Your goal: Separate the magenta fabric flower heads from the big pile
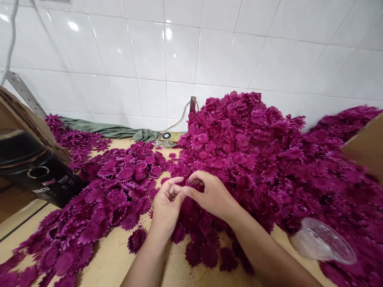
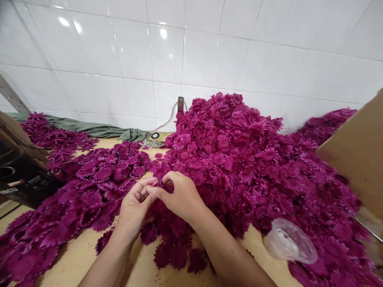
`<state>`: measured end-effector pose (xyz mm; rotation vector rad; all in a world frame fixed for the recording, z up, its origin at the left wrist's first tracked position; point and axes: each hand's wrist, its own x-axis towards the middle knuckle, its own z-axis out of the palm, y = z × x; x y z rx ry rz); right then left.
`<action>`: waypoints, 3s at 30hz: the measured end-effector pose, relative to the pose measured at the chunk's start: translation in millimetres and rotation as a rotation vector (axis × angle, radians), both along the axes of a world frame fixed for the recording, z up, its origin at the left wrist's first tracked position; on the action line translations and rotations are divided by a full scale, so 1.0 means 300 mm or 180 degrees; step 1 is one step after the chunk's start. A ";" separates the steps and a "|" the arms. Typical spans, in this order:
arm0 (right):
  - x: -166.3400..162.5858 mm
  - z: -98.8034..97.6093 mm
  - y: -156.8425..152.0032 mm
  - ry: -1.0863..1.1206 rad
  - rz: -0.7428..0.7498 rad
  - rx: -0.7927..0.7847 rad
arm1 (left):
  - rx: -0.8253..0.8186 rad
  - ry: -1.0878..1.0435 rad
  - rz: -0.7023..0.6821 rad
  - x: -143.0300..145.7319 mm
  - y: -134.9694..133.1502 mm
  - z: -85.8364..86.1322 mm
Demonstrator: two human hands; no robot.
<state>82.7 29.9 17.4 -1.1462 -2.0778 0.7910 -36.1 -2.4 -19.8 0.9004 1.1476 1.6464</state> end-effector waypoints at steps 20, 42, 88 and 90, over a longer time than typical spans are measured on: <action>-0.032 -0.025 0.023 0.2107 -0.0168 -0.1580 | 0.0350 0.1226 0.0687 -0.005 0.009 -0.055; -0.027 -0.099 0.023 0.2045 -0.0526 -0.1318 | -0.0144 0.0230 0.0260 0.047 -0.011 -0.023; 0.026 -0.113 0.048 0.1592 -0.0921 0.0145 | -0.0575 0.0479 -0.0425 0.044 0.038 0.048; 0.021 -0.109 0.035 0.1683 -0.0893 0.0094 | -0.0559 0.0628 -0.0403 0.048 0.044 0.050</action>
